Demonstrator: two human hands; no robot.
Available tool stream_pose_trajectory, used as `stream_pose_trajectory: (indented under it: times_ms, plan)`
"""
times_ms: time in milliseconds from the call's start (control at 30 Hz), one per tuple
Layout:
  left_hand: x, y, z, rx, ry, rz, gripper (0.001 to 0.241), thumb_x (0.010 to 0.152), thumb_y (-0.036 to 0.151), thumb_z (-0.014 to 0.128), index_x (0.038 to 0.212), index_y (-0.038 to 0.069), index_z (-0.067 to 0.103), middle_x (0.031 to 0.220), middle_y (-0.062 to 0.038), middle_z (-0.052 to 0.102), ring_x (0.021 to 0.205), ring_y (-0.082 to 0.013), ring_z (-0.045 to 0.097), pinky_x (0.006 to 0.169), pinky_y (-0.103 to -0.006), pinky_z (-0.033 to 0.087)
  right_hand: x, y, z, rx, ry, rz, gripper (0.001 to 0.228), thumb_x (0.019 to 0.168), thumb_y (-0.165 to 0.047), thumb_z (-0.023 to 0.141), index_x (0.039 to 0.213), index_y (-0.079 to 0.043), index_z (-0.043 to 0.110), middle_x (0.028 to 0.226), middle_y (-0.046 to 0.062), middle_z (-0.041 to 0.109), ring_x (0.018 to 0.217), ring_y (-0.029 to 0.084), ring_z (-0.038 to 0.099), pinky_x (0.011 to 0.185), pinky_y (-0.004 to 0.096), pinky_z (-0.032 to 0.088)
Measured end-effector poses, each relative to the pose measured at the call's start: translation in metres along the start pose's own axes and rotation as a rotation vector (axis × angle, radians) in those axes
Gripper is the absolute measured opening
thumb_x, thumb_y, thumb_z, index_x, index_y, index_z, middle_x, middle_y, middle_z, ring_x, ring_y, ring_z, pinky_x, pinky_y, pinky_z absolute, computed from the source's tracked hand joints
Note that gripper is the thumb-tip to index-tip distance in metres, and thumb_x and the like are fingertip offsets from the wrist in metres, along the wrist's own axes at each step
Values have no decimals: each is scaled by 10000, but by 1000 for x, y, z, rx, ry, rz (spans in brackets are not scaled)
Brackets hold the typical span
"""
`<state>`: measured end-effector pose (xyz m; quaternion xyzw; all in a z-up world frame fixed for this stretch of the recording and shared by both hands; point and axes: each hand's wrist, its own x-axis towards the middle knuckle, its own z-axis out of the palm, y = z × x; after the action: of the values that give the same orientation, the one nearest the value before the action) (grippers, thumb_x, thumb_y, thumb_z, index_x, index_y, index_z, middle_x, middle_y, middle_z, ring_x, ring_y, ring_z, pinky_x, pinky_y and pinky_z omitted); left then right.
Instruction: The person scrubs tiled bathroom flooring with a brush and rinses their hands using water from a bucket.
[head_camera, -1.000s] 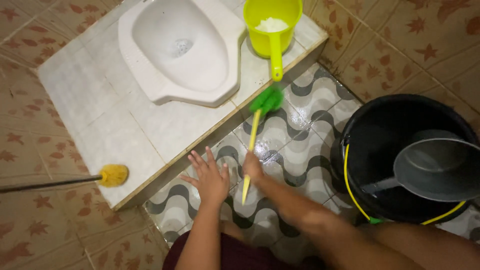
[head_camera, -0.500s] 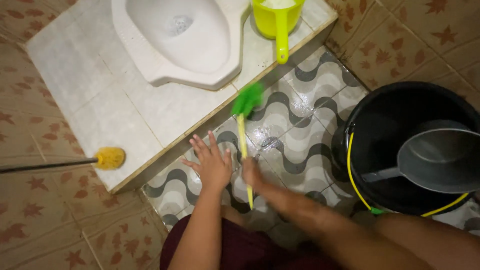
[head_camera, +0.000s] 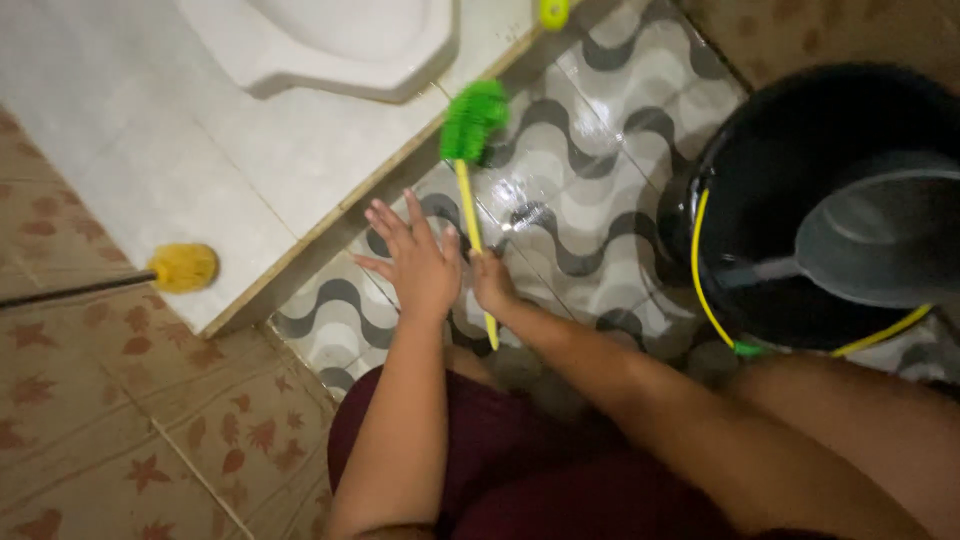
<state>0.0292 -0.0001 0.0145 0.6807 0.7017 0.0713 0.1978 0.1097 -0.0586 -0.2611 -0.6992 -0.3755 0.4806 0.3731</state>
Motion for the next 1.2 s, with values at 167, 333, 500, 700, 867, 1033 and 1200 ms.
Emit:
stream_pose_trajectory:
  times_ms: [167, 333, 500, 700, 867, 1033, 1200]
  plan:
    - [4, 18, -1, -31, -21, -6, 804, 1026, 435, 513, 1657, 110, 134, 1701, -275, -52, 1581, -427, -91, 1070, -824, -134, 79, -67, -38, -14, 179, 145, 380, 1080, -332, 426, 1019, 0, 600, 860, 225, 640, 811, 431, 636, 715, 517, 494]
    - [6, 20, 5, -40, 3, 1, 800, 1034, 413, 532, 1666, 127, 134, 1705, -278, -58, 1587, -425, -84, 1083, -816, -136, 56, -107, -71, 332, 52, 295, 362, 1077, -334, 390, 949, -47, 569, 685, 123, 549, 583, 300, 557, 531, 429, 464]
    - [15, 31, 8, -19, -9, 7, 805, 1024, 432, 521, 1658, 135, 124, 1703, -261, -48, 1586, -424, -69, 1072, -820, -149, 11, -87, -72, 182, -185, 144, 319, 1056, -286, 400, 915, -72, 590, 599, 38, 533, 473, 192, 544, 425, 357, 432]
    - [13, 36, 0, -98, 63, 95, 782, 1063, 417, 496, 1677, 106, 123, 1713, -286, -50, 1598, -441, -69, 1069, -820, -166, 38, -164, -236, 510, -574, 345, 208, 951, -115, 552, 1157, -115, 576, 746, -10, 496, 516, 119, 464, 429, 288, 377]
    - [-14, 38, -32, -92, -20, 156, 827, 1004, 427, 535, 1638, 88, 127, 1696, -305, -6, 1585, -447, -24, 1044, -823, -150, -49, -245, -378, 141, -502, 445, 372, 981, -315, 456, 1278, -124, 575, 639, 14, 459, 444, 126, 412, 389, 283, 366]
    - [-80, 6, -84, 163, -22, 339, 774, 963, 423, 580, 1595, 88, 286, 1652, -325, 121, 1552, -469, 91, 1027, -864, -90, -93, -241, -426, 9, -585, 360, 570, 897, -176, 517, 1459, -96, 459, 717, 23, 528, 520, 116, 492, 462, 290, 452]
    - [-124, -19, -99, 234, -95, 372, 748, 906, 394, 583, 1552, 124, 322, 1641, -309, 137, 1518, -481, 141, 1015, -865, -43, -88, -235, -430, -398, -612, 211, 640, 891, -194, 584, 1507, -156, 415, 754, 33, 608, 531, 151, 547, 498, 315, 481]
